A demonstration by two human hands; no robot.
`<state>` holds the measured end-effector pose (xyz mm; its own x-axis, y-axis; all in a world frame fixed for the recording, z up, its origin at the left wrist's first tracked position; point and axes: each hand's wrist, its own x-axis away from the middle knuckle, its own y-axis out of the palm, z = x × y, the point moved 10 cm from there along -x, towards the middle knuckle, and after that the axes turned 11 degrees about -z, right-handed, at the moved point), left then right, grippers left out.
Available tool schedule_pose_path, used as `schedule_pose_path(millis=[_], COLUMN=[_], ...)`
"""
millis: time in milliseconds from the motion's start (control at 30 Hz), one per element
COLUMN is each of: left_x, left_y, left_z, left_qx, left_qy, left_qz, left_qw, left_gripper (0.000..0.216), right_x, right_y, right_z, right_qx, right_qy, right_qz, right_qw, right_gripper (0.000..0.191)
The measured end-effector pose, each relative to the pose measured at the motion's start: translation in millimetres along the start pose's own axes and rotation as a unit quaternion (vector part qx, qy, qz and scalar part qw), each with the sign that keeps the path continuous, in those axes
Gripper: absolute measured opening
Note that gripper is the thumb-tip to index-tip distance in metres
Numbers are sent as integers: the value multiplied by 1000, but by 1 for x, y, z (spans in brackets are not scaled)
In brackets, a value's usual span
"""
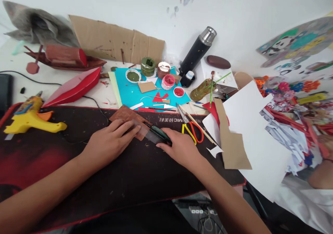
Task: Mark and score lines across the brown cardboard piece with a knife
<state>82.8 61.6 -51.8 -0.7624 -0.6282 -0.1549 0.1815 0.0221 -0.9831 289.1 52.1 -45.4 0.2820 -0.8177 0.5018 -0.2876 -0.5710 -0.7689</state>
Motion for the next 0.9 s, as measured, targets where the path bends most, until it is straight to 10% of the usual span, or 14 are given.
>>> schedule_pose_path(millis=[900], left_x=[3], left_y=[8], left_z=[2], left_qx=[-37], left_qy=[-1], left_qz=[-37], left_qw=[999], left_gripper=[52], right_x=[0], right_y=[2], right_z=[7], right_qx=[-19], right_qy=[-15], right_qz=[14], right_qw=[1000], right_gripper=[52])
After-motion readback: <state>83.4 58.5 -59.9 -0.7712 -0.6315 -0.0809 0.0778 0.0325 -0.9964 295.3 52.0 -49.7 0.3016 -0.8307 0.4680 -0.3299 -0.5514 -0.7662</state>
